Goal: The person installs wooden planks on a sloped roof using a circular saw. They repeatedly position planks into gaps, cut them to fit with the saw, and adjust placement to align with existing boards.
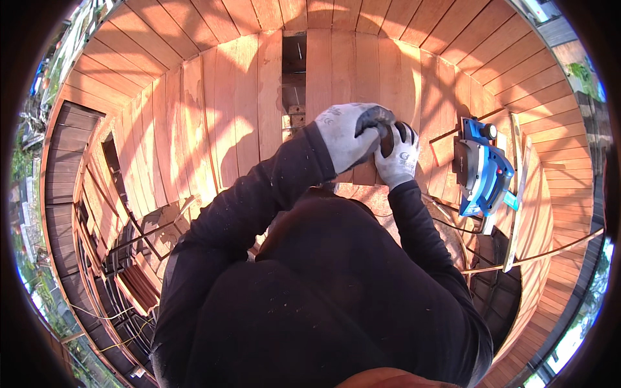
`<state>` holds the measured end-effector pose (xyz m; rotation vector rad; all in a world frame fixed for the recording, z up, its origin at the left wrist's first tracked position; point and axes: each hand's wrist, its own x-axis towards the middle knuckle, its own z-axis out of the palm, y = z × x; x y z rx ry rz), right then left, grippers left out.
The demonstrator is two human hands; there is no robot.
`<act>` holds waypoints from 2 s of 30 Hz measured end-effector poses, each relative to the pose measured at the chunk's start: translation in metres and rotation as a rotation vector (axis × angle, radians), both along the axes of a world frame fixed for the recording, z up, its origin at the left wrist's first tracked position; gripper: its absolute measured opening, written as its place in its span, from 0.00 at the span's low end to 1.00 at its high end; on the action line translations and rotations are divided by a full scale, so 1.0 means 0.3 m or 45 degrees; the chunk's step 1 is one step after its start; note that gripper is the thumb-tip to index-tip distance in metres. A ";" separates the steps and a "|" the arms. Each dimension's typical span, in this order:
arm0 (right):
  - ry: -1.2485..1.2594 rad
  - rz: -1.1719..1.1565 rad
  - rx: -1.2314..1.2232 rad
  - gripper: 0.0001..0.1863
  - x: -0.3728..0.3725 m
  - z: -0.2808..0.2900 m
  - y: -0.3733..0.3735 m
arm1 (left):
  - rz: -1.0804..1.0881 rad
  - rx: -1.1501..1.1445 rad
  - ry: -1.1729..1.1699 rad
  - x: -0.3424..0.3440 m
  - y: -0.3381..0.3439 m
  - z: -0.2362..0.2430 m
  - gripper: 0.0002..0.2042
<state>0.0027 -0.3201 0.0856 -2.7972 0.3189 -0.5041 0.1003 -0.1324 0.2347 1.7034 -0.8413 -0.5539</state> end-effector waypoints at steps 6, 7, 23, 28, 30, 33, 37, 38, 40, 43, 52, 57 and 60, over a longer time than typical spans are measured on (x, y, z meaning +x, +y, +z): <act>-0.039 0.015 -0.017 0.30 -0.009 -0.011 -0.018 | -0.787 -0.416 0.847 -0.238 -0.068 0.383 0.12; -0.016 0.012 -0.010 0.30 -0.007 -0.001 -0.009 | -0.784 -0.491 0.815 -0.270 -0.072 0.399 0.12; -0.167 0.077 -0.070 0.27 -0.012 -0.012 -0.001 | -0.711 -0.604 0.702 -0.320 0.185 0.409 0.14; -0.324 0.064 0.650 0.22 -0.044 -0.001 -0.039 | -0.253 -0.380 0.723 -0.326 0.377 0.304 0.15; -0.497 -0.004 1.361 0.15 -0.148 0.031 0.008 | 0.125 -0.236 0.868 -0.360 0.477 0.139 0.15; -0.060 -0.222 1.693 0.14 -0.326 0.134 0.178 | 0.446 -0.057 1.009 -0.453 0.604 -0.179 0.18; 0.460 0.073 1.863 0.19 -0.431 0.015 0.315 | 0.427 -0.060 1.178 -0.521 0.649 -0.411 0.18; 0.403 -0.041 2.062 0.19 -0.413 -0.025 0.339 | 0.431 -0.090 1.212 -0.523 0.634 -0.464 0.18; 0.296 -0.306 2.500 0.19 -0.355 -0.087 0.364 | 0.339 -0.017 1.014 -0.505 0.603 -0.495 0.19; 0.133 -0.384 2.672 0.15 -0.286 -0.136 0.392 | 0.324 0.242 0.243 -0.468 0.510 -0.418 0.25; -0.185 -0.412 2.800 0.12 -0.263 -0.182 0.422 | 0.193 0.294 0.042 -0.413 0.433 -0.436 0.25; -0.285 -0.386 2.812 0.14 -0.266 -0.206 0.439 | 0.161 0.141 0.330 -0.477 0.536 -0.563 0.20; -0.298 -0.515 2.801 0.16 -0.258 -0.190 0.460 | 0.189 0.062 0.568 -0.497 0.599 -0.617 0.18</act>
